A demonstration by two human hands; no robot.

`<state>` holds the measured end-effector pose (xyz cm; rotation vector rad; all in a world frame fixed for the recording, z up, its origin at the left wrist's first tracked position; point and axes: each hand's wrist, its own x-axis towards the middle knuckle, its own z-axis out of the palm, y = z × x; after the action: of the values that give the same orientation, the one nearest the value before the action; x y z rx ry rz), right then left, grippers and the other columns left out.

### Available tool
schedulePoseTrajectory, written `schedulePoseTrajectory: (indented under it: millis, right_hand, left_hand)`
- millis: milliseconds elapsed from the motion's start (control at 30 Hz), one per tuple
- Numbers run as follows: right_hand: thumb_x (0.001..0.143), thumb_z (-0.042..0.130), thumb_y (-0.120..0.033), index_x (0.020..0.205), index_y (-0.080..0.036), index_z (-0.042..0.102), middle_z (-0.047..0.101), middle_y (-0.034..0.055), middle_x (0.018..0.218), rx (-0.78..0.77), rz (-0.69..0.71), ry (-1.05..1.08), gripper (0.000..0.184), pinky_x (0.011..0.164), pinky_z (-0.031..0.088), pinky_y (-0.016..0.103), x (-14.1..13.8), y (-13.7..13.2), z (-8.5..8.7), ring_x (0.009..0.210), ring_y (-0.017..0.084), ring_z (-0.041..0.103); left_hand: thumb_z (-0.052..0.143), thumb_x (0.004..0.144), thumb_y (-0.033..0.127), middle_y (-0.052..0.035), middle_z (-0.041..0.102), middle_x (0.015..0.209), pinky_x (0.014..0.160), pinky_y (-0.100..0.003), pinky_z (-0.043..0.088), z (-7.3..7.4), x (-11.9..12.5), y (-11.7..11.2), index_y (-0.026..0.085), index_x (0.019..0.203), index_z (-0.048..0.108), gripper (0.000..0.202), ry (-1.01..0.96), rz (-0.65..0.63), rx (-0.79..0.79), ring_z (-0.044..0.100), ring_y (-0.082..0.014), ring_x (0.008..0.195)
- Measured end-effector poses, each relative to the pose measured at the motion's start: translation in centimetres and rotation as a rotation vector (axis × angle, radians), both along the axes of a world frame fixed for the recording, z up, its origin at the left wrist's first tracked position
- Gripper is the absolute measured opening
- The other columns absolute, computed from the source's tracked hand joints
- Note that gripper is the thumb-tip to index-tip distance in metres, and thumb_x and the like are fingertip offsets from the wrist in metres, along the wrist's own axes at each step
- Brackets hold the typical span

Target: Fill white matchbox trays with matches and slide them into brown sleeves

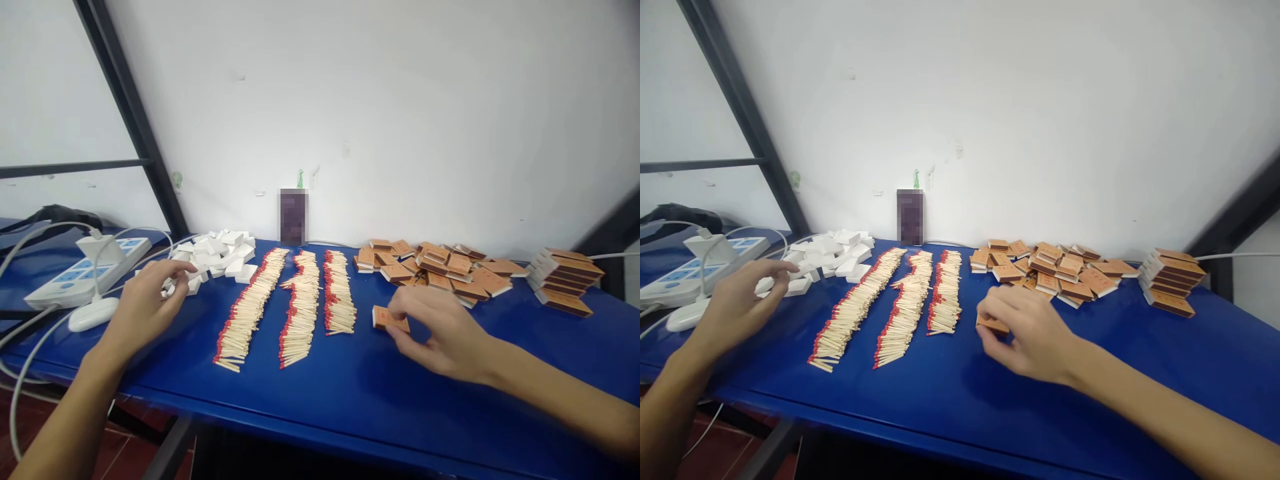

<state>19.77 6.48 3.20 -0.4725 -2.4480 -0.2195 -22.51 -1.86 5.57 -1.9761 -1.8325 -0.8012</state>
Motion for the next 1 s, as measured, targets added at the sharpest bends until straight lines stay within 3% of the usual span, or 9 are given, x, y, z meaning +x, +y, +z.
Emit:
schedulePoseTrajectory:
  millis: [100, 133, 200, 300, 433, 767, 900, 1000]
  right_hand:
    - [0.093, 0.050, -0.015, 0.098, -0.020, 0.058, 0.063, 0.0016, 0.077, 0.025, 0.009, -0.074, 0.010, 0.062, 0.034, 0.030, -2.4, -0.8, -0.9, 0.066, 0.016, 0.054]
    - [0.093, 0.051, -0.017, 0.098, -0.020, 0.059, 0.064, 0.0013, 0.078, 0.015, -0.013, -0.085, 0.010, 0.062, 0.034, 0.030, -3.1, -0.9, -1.3, 0.065, 0.016, 0.054]
    - [0.092, 0.056, -0.020, 0.094, -0.020, 0.060, 0.065, 0.0013, 0.080, -0.009, -0.089, -0.092, 0.005, 0.061, 0.032, 0.030, -3.9, -0.8, -2.2, 0.063, 0.016, 0.053]
    - [0.090, 0.060, -0.022, 0.088, -0.020, 0.061, 0.064, 0.0012, 0.081, -0.071, -0.170, -0.111, 0.003, 0.062, 0.033, 0.030, -4.2, -0.4, -3.0, 0.065, 0.016, 0.054]
    - [0.093, 0.058, -0.020, 0.087, -0.020, 0.062, 0.063, 0.0011, 0.081, -0.144, -0.177, -0.123, 0.008, 0.064, 0.035, 0.031, -4.0, -0.2, -3.2, 0.068, 0.017, 0.056]
    - [0.089, 0.060, -0.014, 0.081, -0.019, 0.062, 0.059, -0.0005, 0.073, -0.201, -0.163, -0.060, 0.010, 0.064, 0.034, 0.030, -4.2, -0.2, -3.3, 0.066, 0.016, 0.052]
    - [0.088, 0.060, -0.014, 0.079, -0.019, 0.060, 0.058, -0.0018, 0.070, -0.187, -0.113, -0.007, 0.011, 0.063, 0.033, 0.029, -4.0, -0.5, -2.8, 0.063, 0.014, 0.050]
    - [0.087, 0.060, -0.014, 0.079, -0.019, 0.060, 0.058, -0.0030, 0.068, -0.221, -0.056, 0.050, 0.010, 0.063, 0.034, 0.028, -3.9, -1.4, -2.3, 0.062, 0.013, 0.050]
  left_hand:
    - [0.046, 0.100, 0.022, 0.0021, 0.062, 0.097, 0.085, -0.029, 0.048, -0.1, 3.4, -1.6, 0.019, 0.102, 0.055, 0.010, -0.048, -0.174, 0.080, 0.060, -0.0162, 0.092]
    - [0.047, 0.098, 0.020, 0.0035, 0.062, 0.092, 0.080, -0.026, 0.049, -0.3, 5.0, -2.1, 0.021, 0.099, 0.056, 0.008, -0.048, -0.311, 0.075, 0.060, -0.0141, 0.088]
    - [0.048, 0.092, 0.005, 0.0008, 0.063, 0.091, 0.083, -0.029, 0.049, -0.8, 8.6, -3.1, 0.021, 0.101, 0.059, 0.021, -0.058, -0.742, -0.001, 0.058, -0.0152, 0.088]
    - [0.050, 0.091, 0.002, -0.0037, 0.066, 0.095, 0.086, -0.033, 0.049, -1.9, 13.2, -3.4, 0.020, 0.107, 0.061, 0.026, 0.006, -0.915, -0.110, 0.055, -0.0183, 0.090]
    - [0.049, 0.094, 0.006, -0.0046, 0.065, 0.090, 0.078, -0.033, 0.049, -3.2, 15.2, -2.5, 0.018, 0.106, 0.062, 0.021, 0.092, -0.953, -0.158, 0.053, -0.0185, 0.081]
    - [0.049, 0.094, 0.005, -0.0049, 0.063, 0.091, 0.085, -0.036, 0.047, -4.1, 14.2, -2.1, 0.017, 0.104, 0.062, 0.020, 0.120, -0.909, -0.179, 0.054, -0.0197, 0.087]
    - [0.050, 0.094, 0.008, -0.0073, 0.062, 0.105, 0.086, -0.039, 0.046, -4.4, 14.1, -2.3, 0.018, 0.105, 0.062, 0.019, 0.105, -0.834, -0.131, 0.054, -0.0219, 0.094]
    - [0.053, 0.094, 0.014, -0.0070, 0.062, 0.104, 0.079, -0.038, 0.044, -4.4, 14.0, -2.4, 0.018, 0.107, 0.061, 0.015, 0.053, -0.735, -0.055, 0.054, -0.0226, 0.091]
